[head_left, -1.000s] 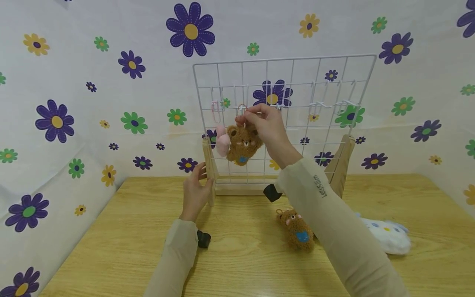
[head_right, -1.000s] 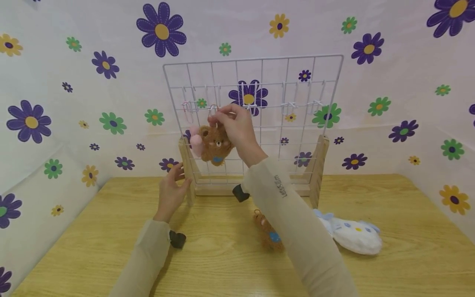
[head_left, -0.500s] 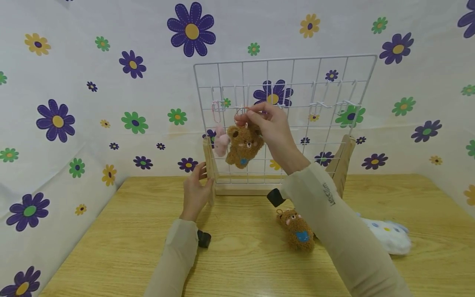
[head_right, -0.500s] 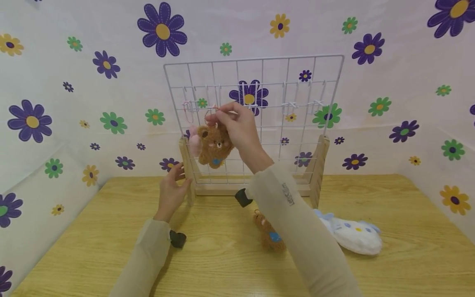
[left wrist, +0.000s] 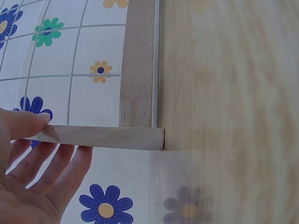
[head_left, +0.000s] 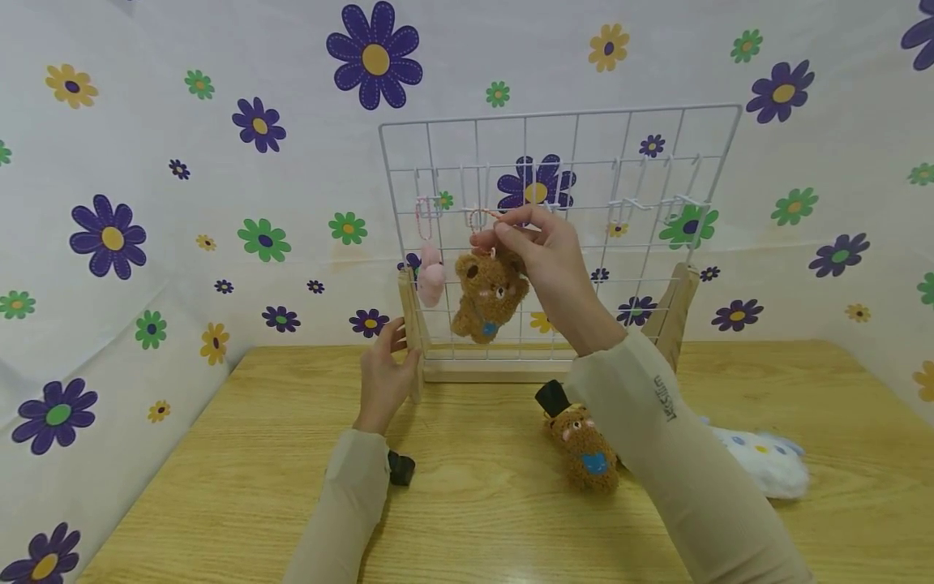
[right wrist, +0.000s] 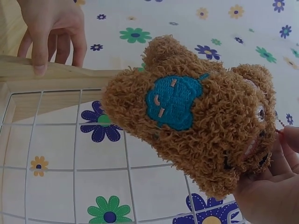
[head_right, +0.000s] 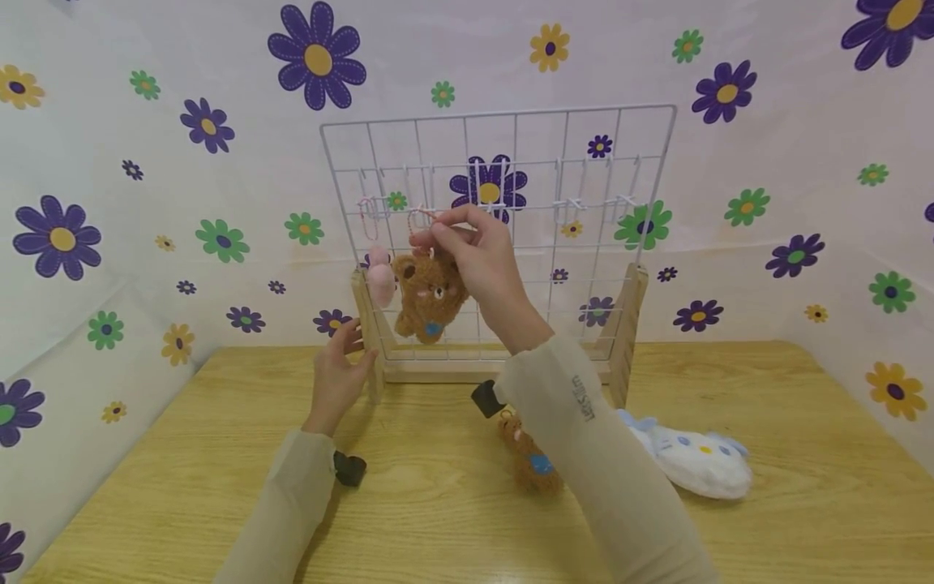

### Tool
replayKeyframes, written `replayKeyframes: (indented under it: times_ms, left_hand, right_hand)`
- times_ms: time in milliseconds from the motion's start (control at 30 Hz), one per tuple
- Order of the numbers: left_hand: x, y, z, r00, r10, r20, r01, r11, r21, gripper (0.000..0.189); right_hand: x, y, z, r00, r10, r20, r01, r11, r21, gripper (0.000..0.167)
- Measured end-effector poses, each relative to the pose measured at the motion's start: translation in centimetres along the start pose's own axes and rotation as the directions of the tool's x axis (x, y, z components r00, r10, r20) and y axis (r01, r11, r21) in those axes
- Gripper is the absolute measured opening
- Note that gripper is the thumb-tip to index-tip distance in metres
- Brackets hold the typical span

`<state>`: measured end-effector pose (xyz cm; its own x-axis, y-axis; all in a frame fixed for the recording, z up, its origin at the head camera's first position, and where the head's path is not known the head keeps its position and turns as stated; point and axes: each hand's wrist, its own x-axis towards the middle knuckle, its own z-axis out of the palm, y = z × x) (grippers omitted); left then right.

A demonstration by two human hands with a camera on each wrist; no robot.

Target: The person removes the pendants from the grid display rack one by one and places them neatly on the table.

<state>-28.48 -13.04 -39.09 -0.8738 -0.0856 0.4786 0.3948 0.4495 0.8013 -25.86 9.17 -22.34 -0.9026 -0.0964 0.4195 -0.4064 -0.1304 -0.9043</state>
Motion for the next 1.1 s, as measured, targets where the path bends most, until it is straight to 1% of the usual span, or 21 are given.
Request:
replayKeyframes:
  times_ms: [200,333,433,567,900,1100]
  left_hand:
    - [0.0,-0.1,-0.1,0.999,0.045,-0.009,-0.045,0.999,0.001,0.048]
    - [0.0,-0.2,-0.1,0.998,0.059,-0.010,-0.059,0.998,-0.012,0.047]
    - [0.0,-0.2,-0.1,0.998,0.055,-0.008,-0.055,0.998,-0.017,0.048]
    - [0.0,-0.1,-0.1,0.999,0.041,-0.003,-0.041,0.999,-0.017,0.048]
    - [-0.1,0.0,-0.1,1.000,0.030,-0.001,-0.030,1.000,-0.008,0.048]
    - [-0.1,0.0,-0.1,1.000,0.024,0.000,-0.024,1.000,-0.004,0.049]
  right_hand:
    - [-0.3,-0.3,0.0,0.999,-0.003,0.037,0.003,1.000,0.010,0.010]
    - [-0.7,-0.4,0.0,0.998,0.029,0.063,-0.025,0.998,-0.065,0.010]
    - [-1.1,-0.2,-0.2,0.996,0.064,0.057,-0.057,0.990,-0.126,0.009]
    - [-1.6,0.5,-0.5,0.996,0.087,0.032,-0.081,0.985,-0.155,0.008]
    - [-2.2,1.7,-1.5,0.999,0.041,0.025,-0.034,0.974,-0.223,0.011]
    - [-2.6,2.2,-2.0,0.999,0.043,0.025,-0.035,0.971,-0.235,0.011]
